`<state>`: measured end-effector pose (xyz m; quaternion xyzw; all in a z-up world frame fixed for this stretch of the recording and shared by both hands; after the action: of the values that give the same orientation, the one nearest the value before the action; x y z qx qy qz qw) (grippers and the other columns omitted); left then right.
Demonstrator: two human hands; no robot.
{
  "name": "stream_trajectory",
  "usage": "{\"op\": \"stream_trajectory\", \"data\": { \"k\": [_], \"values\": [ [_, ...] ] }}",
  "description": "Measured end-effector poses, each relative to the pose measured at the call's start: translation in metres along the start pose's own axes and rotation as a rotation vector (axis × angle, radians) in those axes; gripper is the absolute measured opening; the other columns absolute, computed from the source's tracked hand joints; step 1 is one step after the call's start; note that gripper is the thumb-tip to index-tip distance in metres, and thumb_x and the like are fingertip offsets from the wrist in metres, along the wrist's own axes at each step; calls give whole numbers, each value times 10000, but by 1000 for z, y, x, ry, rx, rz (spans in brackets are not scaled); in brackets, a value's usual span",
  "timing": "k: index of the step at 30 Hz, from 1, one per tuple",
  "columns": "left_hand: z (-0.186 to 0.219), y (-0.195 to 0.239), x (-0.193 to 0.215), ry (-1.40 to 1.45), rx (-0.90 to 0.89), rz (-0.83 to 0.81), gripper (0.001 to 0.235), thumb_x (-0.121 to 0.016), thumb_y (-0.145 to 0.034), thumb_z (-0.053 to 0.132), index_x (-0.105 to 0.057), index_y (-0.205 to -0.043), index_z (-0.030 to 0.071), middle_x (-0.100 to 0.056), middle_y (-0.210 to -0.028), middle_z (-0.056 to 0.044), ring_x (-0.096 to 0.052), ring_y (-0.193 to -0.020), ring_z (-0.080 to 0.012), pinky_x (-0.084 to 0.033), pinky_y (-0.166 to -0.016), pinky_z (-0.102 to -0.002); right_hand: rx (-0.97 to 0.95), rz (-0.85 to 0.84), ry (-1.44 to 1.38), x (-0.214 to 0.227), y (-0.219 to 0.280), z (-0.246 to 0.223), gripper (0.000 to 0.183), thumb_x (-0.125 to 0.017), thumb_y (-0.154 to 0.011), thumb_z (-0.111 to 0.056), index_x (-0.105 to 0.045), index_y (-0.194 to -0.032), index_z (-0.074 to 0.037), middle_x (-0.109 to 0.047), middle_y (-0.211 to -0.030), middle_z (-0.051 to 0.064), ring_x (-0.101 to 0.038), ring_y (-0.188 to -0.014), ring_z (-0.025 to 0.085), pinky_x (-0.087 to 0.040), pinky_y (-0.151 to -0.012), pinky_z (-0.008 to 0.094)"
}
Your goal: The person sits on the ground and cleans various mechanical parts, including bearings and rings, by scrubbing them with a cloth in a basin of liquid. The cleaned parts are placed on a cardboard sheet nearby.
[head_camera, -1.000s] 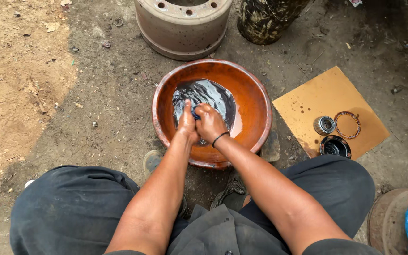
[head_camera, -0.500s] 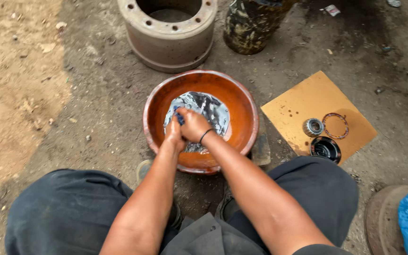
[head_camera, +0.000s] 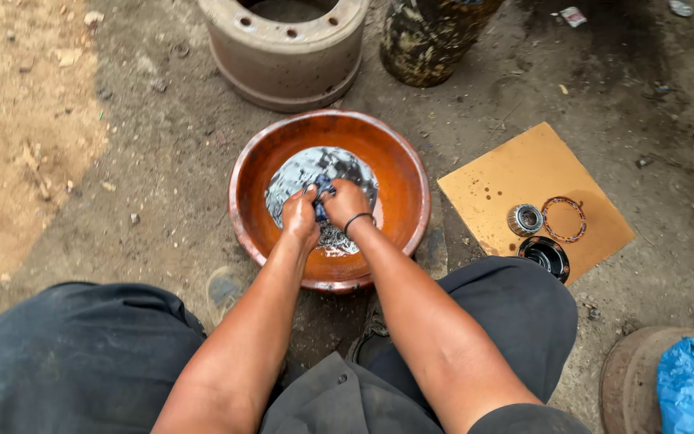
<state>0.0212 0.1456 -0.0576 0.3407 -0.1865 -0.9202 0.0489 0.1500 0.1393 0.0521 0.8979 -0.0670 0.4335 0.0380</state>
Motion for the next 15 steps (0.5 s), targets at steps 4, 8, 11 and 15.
{"op": "stream_trajectory", "data": {
  "k": [4, 8, 11, 15],
  "values": [
    [-14, -9, 6, 133, -32, 63, 105, -633, -1004, 101, -690, -993, 14, -685, -896, -66, -618, -796, -180, -523, -755, -328, -90, -72, -37, -17, -15, 37, 308, -688, -831, -324, -748, -884, -27, -708, -914, 264, -679, -874, 441, -535, -795, 504],
    [-6, -18, 8, 253, -34, 93, 88, -618, -995, 83, -685, -1019, 32, -700, -899, -54, -639, -804, -168, -541, -749, -321, -93, -136, -92, -44, -23, 54, 321, -642, -851, -302, -717, -821, 9, -698, -811, 270, -696, -769, 416, -542, -739, 482],
    [-1, -27, 8, 232, -3, 125, 133, -621, -994, 131, -692, -1026, 22, -718, -884, -54, -647, -780, -175, -541, -739, -321, -51, -214, -144, -70, -19, 60, 336, -638, -867, -297, -705, -779, 20, -685, -744, 256, -685, -683, 370, -543, -699, 465],
    [14, -36, 6, 108, -10, 102, 155, -670, -992, 89, -662, -1108, -15, -707, -876, -74, -641, -800, -184, -542, -770, -313, -206, -330, -600, -88, -13, 82, 261, -648, -923, -264, -696, -840, -21, -665, -759, 144, -637, -634, 255, -524, -609, 449]
  ]
}}
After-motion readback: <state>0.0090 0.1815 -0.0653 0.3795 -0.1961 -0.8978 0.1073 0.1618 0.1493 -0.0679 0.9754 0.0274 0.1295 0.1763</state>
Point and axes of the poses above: each hand's wrist, its own y-axis away from the middle knuckle, its own x-axis out of the back of the hand, z = x × y, the point moved 10 cm from there along -y, towards the middle knuckle
